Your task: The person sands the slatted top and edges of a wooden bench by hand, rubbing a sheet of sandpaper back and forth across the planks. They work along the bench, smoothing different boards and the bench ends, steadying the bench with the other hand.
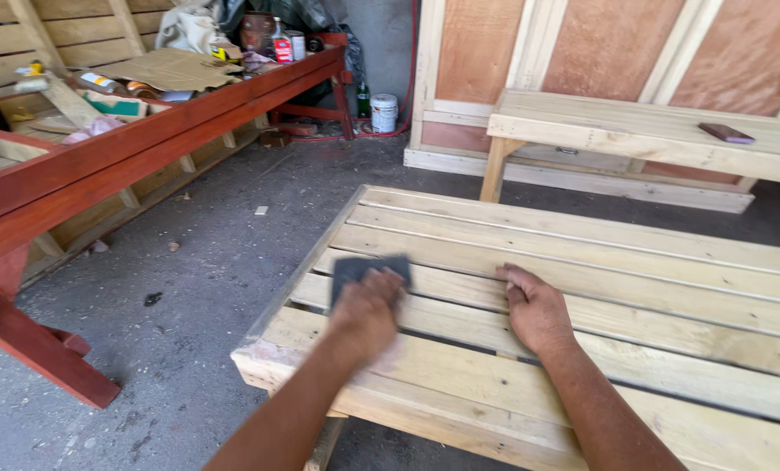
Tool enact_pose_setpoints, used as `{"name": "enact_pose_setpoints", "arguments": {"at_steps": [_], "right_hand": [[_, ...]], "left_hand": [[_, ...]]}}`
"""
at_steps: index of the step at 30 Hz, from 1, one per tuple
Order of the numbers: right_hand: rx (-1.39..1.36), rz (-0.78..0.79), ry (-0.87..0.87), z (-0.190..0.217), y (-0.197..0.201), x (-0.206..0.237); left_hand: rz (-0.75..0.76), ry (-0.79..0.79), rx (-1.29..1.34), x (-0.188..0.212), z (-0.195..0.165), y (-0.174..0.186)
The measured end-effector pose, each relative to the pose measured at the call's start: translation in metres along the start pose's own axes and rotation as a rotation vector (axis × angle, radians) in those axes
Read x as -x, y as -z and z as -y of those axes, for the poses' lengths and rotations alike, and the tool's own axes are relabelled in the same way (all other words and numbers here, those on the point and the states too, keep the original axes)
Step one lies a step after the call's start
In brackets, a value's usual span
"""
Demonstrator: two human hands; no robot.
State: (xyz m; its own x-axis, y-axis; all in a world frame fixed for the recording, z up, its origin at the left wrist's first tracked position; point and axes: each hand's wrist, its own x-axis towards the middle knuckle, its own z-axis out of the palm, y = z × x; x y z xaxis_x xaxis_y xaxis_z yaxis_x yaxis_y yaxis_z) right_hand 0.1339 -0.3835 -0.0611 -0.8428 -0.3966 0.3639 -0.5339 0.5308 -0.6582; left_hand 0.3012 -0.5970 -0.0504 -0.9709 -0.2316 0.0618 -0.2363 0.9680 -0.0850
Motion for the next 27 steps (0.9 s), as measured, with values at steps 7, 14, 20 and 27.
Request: {"name": "enact_pose_setpoints", "arguments": {"at_steps": [7, 14, 20, 27], "right_hand": [[-0.434, -0.203, -0.166, -0.017, 0.006, -0.008], [-0.859, -0.115, -0.154, -0.028, 0.012, -0.016], [-0.706, -0.083, -0.09, -0.02, 0.009, -0.005], [-0.777, -0.071, -0.003, -0.024, 0.007, -0.008]], "left_hand": [[-0.012, -0.007, 0.257, -0.036, -0.082, 0.002], [-0.13, -0.198, 0.308, 0.035, -0.08, -0.035], [-0.057, 0.225, 0.123, 0.023, 0.039, -0.024], [-0.146, -0.251, 0.337, 0.044, -0.127, -0.042]]}}
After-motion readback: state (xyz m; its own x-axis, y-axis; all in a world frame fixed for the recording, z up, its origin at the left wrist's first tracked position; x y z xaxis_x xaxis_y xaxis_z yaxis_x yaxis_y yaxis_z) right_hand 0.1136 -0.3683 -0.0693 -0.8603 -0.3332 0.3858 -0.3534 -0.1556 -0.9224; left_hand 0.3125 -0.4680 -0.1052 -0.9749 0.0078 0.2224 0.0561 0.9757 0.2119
